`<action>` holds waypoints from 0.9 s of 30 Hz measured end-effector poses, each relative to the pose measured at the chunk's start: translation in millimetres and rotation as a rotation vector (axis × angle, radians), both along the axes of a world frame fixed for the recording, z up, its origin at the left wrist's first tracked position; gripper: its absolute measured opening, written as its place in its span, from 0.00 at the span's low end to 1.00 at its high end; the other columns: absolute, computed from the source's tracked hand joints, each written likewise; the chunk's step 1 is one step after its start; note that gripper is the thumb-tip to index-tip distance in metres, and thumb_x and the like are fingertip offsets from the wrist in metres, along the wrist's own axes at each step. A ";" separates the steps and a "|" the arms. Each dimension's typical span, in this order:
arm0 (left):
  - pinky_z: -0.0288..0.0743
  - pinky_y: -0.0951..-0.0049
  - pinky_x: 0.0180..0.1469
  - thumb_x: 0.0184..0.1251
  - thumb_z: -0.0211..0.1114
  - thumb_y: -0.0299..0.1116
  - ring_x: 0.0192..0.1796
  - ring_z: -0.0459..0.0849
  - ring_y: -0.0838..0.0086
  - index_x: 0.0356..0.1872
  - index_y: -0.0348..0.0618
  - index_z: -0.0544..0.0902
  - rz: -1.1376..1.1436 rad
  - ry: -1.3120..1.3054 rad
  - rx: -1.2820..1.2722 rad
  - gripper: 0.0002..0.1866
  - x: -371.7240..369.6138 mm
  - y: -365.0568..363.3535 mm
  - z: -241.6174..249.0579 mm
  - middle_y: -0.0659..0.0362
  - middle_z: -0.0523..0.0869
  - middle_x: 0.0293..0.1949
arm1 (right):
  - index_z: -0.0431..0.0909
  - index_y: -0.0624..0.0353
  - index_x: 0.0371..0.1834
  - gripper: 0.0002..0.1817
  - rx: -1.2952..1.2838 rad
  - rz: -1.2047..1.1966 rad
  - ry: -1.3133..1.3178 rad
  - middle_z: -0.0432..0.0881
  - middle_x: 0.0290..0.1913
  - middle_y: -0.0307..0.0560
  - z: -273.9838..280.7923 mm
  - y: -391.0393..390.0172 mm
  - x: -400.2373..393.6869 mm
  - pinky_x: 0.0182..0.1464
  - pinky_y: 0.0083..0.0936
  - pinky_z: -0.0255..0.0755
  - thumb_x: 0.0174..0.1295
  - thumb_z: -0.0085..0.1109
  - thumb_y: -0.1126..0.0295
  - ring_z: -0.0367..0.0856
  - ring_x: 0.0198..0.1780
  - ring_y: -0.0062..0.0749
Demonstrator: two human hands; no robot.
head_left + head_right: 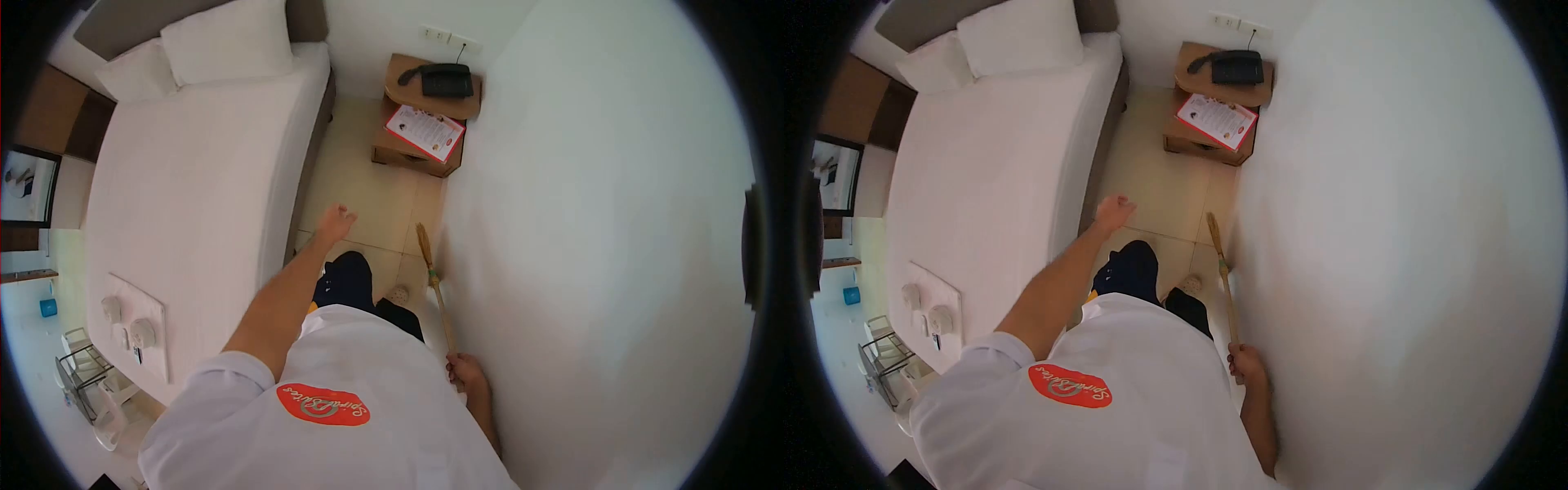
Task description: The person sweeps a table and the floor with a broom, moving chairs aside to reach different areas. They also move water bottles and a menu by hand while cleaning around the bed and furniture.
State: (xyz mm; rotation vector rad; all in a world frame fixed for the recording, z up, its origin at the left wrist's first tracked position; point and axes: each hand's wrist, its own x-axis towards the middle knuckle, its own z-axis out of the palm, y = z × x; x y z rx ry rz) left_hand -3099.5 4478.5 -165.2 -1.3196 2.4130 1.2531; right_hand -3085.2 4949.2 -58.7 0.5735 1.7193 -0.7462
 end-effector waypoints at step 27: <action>0.72 0.53 0.56 0.56 0.67 0.42 0.50 0.82 0.57 0.53 0.37 0.77 -0.156 -0.167 0.154 0.26 -430.3 -200.0 -345.6 0.45 0.83 0.46 | 0.72 0.60 0.47 0.14 0.345 -0.270 -0.342 0.72 0.21 0.36 5.8 -295.8 -229.3 0.15 0.18 0.62 0.69 0.52 0.60 0.66 0.14 0.18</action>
